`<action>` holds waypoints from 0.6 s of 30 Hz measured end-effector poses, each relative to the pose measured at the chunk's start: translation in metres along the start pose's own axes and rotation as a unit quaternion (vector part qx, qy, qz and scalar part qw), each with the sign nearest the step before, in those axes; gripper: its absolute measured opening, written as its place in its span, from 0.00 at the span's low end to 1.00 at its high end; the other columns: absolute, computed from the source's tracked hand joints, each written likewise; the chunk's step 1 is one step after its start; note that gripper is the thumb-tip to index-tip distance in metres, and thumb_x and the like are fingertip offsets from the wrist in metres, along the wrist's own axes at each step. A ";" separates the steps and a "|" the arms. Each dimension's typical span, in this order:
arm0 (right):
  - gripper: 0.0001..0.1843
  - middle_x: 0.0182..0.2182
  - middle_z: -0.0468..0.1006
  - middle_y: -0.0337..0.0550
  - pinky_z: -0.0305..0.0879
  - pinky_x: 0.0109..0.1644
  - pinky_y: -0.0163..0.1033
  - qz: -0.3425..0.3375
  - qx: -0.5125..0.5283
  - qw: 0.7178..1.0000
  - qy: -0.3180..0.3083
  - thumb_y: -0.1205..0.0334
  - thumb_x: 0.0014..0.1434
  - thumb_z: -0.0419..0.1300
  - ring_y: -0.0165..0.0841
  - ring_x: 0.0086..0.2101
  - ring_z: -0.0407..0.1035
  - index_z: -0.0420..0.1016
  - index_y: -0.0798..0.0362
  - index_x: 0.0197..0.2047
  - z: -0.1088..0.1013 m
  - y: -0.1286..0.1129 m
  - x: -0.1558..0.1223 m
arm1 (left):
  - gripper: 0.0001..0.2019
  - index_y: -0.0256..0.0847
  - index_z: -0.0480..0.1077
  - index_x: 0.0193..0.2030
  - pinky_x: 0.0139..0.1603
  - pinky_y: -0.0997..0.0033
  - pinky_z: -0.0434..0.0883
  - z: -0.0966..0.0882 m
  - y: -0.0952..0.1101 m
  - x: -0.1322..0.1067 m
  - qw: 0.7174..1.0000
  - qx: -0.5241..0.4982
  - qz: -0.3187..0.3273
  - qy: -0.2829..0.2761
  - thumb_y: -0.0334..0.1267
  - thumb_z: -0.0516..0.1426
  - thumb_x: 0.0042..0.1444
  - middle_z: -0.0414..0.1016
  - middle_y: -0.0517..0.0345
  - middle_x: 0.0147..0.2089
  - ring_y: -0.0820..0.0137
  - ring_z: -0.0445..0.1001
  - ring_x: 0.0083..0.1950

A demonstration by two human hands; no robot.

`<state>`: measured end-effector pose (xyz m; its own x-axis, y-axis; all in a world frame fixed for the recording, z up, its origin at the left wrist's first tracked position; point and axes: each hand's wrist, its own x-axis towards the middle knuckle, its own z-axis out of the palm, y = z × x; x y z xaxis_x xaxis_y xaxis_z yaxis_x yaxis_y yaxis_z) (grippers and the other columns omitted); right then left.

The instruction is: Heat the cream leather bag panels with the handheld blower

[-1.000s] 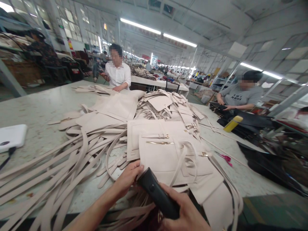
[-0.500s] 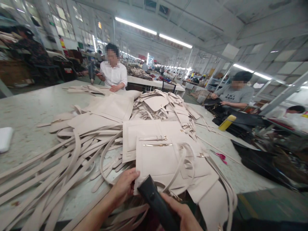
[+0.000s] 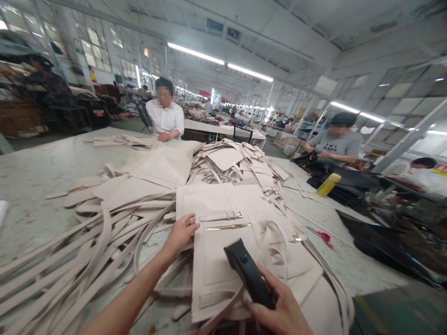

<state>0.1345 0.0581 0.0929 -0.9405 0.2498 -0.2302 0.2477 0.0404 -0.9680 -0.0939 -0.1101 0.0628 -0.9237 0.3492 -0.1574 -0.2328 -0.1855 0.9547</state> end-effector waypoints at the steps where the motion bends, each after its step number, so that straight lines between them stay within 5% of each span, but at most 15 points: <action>1: 0.41 0.26 0.73 0.37 0.58 0.19 0.30 0.001 0.007 1.000 -0.004 0.68 0.40 0.57 0.25 0.17 0.61 0.57 0.58 0.60 0.001 -0.004 0.003 | 0.27 0.32 0.65 0.45 0.27 0.78 0.65 0.003 -0.001 0.009 1.000 -0.007 0.004 -0.003 0.35 0.64 0.34 0.71 0.60 0.28 0.72 0.69 0.28; 6: 0.35 0.21 0.70 0.32 0.56 0.17 0.26 -0.048 -0.012 0.998 -0.030 0.71 0.41 0.57 0.23 0.15 0.60 0.65 0.52 0.56 0.009 -0.036 0.037 | 0.25 0.31 0.68 0.44 0.38 0.67 0.71 0.011 -0.020 0.017 0.996 -0.064 0.015 -0.067 0.35 0.65 0.35 0.76 0.51 0.36 0.62 0.74 0.37; 12: 0.32 0.18 0.67 0.31 0.62 0.14 0.30 -0.065 -0.021 0.991 -0.111 0.67 0.42 0.60 0.28 0.14 0.64 0.66 0.50 0.54 0.029 -0.050 0.100 | 0.18 0.33 0.70 0.41 0.32 0.67 0.71 0.006 -0.034 0.009 0.990 -0.108 0.005 -0.092 0.37 0.64 0.41 0.76 0.52 0.34 0.64 0.73 0.30; 18: 0.29 0.22 0.69 0.32 0.62 0.14 0.27 -0.116 0.006 0.990 -0.079 0.65 0.45 0.61 0.25 0.16 0.63 0.66 0.46 0.53 0.042 -0.062 0.120 | 0.23 0.36 0.67 0.48 0.31 0.69 0.71 0.007 -0.034 0.010 0.990 -0.117 0.002 -0.085 0.37 0.64 0.43 0.76 0.54 0.36 0.67 0.73 0.27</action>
<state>-0.0035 0.0446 0.1210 -0.9967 0.0803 -0.0128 0.0183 0.0675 -0.9976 -0.0930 -0.0937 0.0311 -0.8649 0.4937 -0.0905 -0.3118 -0.3871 0.8677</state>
